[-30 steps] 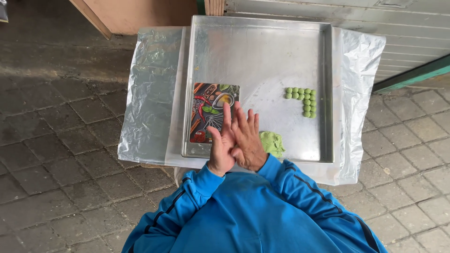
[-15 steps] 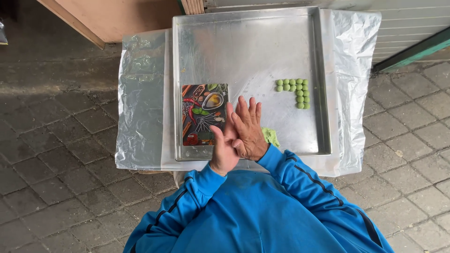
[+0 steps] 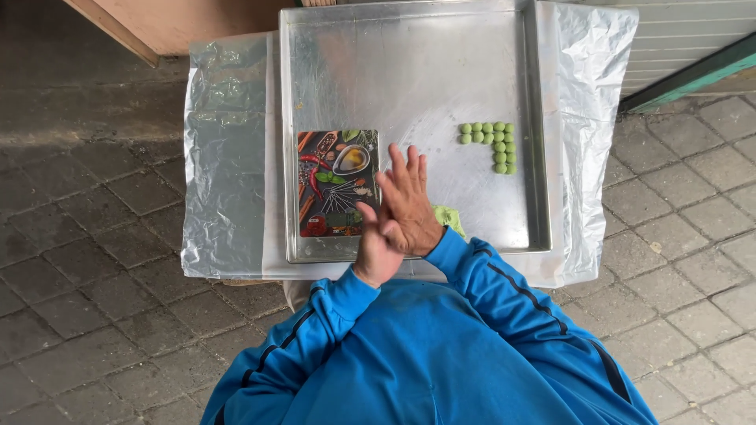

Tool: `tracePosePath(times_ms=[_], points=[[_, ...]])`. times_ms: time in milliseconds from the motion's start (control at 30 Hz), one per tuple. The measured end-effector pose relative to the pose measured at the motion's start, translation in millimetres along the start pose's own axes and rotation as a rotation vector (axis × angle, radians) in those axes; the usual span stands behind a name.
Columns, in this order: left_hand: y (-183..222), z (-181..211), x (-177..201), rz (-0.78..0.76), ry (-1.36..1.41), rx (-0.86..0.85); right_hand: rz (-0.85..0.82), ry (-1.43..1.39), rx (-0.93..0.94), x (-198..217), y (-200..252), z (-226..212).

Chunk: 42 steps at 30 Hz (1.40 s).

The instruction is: Pinching small pieces of green dough, rolling them into balls, and arranging them in a grid on a metal tray.

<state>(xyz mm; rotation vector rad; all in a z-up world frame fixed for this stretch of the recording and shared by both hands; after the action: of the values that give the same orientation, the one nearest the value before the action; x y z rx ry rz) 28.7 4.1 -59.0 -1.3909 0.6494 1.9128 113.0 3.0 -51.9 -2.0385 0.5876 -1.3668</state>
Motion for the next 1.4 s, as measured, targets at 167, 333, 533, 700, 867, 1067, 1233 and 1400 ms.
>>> tracePosePath(times_ms=[167, 333, 533, 700, 867, 1067, 1233, 1400], points=[[-5, 40, -32, -0.005, -0.089, -0.087, -0.170, -0.065, -0.109, -7, 25, -3], [-8, -14, -19, -0.229, 0.151, -0.526, -0.097, -0.119, 0.026, 8, -12, -55], [0, -1, -7, -0.218, 0.318, -0.560, -0.036, 0.022, 0.075, -18, -16, -22], [7, 37, -17, 0.057, 0.138, -0.017, -0.125, 0.005, -0.011, -9, 1, -10], [-8, 49, -18, 0.018, -0.026, -0.032, -0.135, -0.138, 0.019, -7, 19, -41], [3, 27, -44, -0.227, -0.291, -0.261, -0.020, -0.122, 0.135, -17, 10, -37], [3, 44, -100, 0.080, 0.113, -0.018, -0.024, 0.077, 0.017, -4, -5, -11], [-3, 24, -24, 0.423, 0.424, 0.167, 0.003, -0.127, -0.124, 22, -5, -9]])
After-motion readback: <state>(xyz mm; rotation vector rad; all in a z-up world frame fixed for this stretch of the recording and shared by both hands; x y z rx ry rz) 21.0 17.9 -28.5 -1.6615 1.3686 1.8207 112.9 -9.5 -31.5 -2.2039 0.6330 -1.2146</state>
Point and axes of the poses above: each hand's wrist, its own y-axis away from the middle knuckle, its own x-axis out of the back of the hand, z = x × y, the point moved 2 cm from there along -y, towards the middle knuckle, and after that the axes turned 14 degrees about y, right-handed, at the moved point
